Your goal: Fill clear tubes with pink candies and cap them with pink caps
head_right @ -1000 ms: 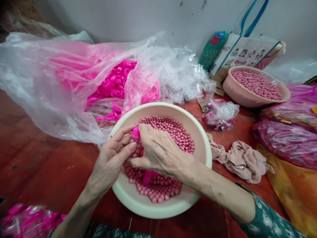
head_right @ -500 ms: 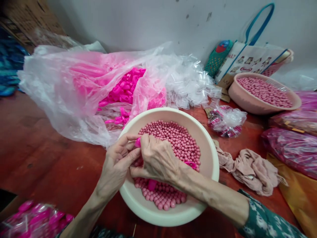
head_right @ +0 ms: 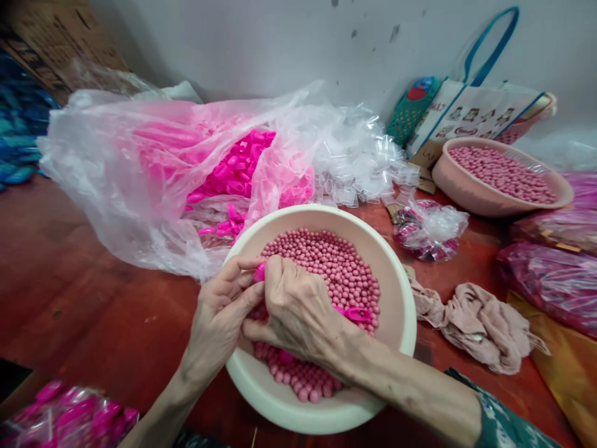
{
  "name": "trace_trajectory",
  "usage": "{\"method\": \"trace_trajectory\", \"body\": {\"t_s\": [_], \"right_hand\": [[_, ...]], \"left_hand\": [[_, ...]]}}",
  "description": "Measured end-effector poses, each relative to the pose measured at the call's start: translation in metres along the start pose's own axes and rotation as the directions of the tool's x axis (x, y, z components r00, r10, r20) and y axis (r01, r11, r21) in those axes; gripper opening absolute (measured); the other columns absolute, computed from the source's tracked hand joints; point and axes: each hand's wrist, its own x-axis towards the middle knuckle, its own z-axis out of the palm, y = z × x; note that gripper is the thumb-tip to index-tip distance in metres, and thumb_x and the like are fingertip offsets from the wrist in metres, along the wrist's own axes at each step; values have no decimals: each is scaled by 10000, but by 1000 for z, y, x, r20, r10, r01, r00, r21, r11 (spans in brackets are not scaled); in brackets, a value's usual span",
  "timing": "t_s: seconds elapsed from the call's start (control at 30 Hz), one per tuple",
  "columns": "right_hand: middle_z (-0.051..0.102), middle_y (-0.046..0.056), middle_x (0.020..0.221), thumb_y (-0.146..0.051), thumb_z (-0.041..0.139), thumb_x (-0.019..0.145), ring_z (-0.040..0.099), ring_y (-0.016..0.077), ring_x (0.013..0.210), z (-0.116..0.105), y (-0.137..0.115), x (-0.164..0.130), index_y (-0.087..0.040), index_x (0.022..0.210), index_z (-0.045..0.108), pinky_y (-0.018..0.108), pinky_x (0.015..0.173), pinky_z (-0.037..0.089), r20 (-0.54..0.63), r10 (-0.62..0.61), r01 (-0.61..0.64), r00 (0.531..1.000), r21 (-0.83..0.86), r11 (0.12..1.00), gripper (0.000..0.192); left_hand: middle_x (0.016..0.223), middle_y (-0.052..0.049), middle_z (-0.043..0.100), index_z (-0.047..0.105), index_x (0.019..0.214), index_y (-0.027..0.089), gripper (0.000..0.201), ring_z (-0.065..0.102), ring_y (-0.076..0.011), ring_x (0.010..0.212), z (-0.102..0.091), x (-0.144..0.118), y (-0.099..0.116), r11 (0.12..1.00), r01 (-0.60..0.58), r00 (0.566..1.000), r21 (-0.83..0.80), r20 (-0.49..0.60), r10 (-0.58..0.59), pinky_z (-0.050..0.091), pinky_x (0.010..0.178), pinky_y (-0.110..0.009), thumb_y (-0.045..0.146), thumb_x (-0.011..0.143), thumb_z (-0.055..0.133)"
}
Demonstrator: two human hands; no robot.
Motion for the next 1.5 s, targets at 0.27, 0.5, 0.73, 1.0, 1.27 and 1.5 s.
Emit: {"method": "trace_trajectory", "body": {"t_s": [0.27, 0.5, 0.73, 1.0, 1.27, 1.5], "right_hand": [[479, 39, 574, -439, 377, 863, 456, 167, 431, 9, -4, 1, -144, 691, 517, 291, 416, 151, -37, -38, 30, 999, -189, 982, 370], [502, 43, 593, -550, 432, 824, 411, 145, 421, 10, -3, 2, -135, 715, 517, 281, 413, 186, -40, 11, -12, 999, -33, 999, 438], [582, 61, 926, -331, 621, 719, 551, 195, 759, 0, 4, -1, -152, 1102, 443, 302, 633, 428, 78, 212, -226, 974, 417, 881, 459], [575, 70, 874, -332, 563, 751, 558, 219, 777, -2, 8, -6, -152, 993, 471, 324, 638, 436, 117, 145, -174, 982, 300, 938, 315], [566, 61, 726, -404, 526, 807, 556, 197, 601, 1, -2, -5, -122, 930, 485, 297, 485, 411, 52, 17, -29, 998, 249, 968, 311], [602, 104, 947, -382, 511, 891, 574, 222, 809, -24, 17, 15, -140, 1077, 493, 349, 697, 469, 142, -66, 19, 988, 313, 950, 306]], "left_hand": [[795, 4, 681, 597, 938, 183, 131, 602, -104, 687, -2, 1, 0, 994, 75, 995, -83, -59, -80, 474, 635, -183, 210, 810, 607], [750, 17, 658, 576, 916, 184, 113, 590, -87, 666, -1, 2, 0, 996, 55, 997, -76, -53, -59, 466, 640, -169, 220, 815, 615], [877, -4, 654, 526, 1099, 220, 312, 595, -96, 691, 1, 5, -3, 976, 40, 999, -213, -19, -45, 481, 673, -205, 183, 807, 628], [863, -2, 620, 541, 1143, 222, 347, 548, -86, 674, -2, 4, -3, 987, 63, 998, -150, 34, -59, 449, 639, -175, 188, 807, 623], [799, 19, 653, 594, 964, 210, 196, 609, -96, 716, -2, -1, -4, 995, 23, 998, -98, -55, -28, 486, 677, -172, 185, 782, 665], [779, 91, 717, 591, 1004, 277, 341, 667, -135, 605, -83, -55, 13, 966, -146, 759, 213, -602, 247, 582, 551, -232, 148, 717, 725]]}}
